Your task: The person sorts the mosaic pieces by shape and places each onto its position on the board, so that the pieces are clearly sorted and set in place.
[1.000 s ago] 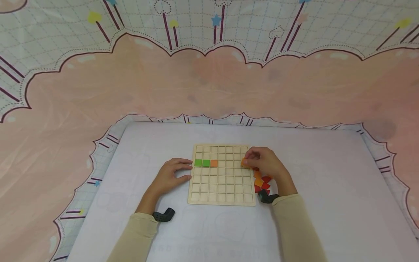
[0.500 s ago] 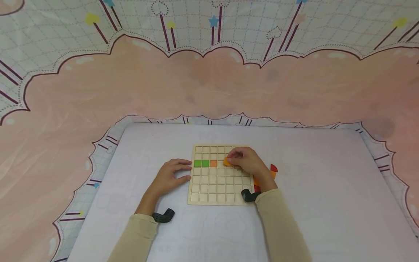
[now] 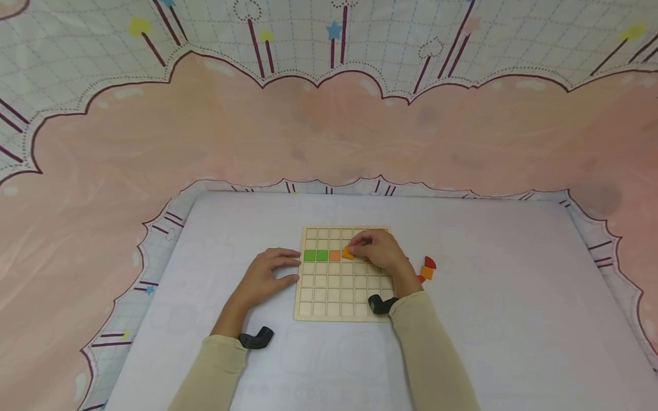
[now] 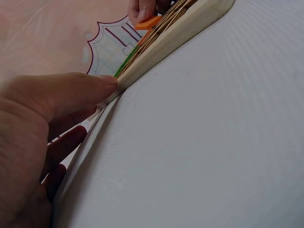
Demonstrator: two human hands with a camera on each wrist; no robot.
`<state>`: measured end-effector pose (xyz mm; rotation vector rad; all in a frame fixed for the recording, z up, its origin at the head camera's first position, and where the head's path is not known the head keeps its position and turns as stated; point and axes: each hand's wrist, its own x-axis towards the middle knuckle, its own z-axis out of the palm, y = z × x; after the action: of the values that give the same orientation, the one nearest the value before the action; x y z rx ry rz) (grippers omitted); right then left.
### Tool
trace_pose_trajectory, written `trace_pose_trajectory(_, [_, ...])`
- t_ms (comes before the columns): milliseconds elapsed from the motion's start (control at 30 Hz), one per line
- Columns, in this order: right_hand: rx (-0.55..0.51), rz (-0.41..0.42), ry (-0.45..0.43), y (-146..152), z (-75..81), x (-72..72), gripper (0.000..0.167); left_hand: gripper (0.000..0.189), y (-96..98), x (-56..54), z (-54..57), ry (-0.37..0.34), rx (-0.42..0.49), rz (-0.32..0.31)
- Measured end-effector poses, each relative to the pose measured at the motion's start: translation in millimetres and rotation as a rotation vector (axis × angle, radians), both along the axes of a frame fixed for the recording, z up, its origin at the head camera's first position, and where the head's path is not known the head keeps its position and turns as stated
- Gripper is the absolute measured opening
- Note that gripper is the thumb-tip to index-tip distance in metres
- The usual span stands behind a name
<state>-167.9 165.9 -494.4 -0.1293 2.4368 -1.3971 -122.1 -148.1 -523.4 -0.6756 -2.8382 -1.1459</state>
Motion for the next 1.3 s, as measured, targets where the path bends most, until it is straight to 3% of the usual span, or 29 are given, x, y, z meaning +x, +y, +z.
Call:
trace_pose_trajectory(667, [0.180,0.034,0.092,-5.2,1.3,2.1,0.010,0.031,-0.6,-0.3,-0.1,-0.002,0.006,-0.005])
trace_pose_trajectory(967, [0.062,0.057,0.017,1.3,0.9,-0.2,0.018,0.031,-0.5,-1.3,-1.4,-0.006,0.013,-0.009])
trace_pose_trajectory(1300, [0.085,0.077,0.018,1.2,1.5,-1.3,0.021,0.030,-0.4,-1.2,-1.2,-0.015,0.014,-0.002])
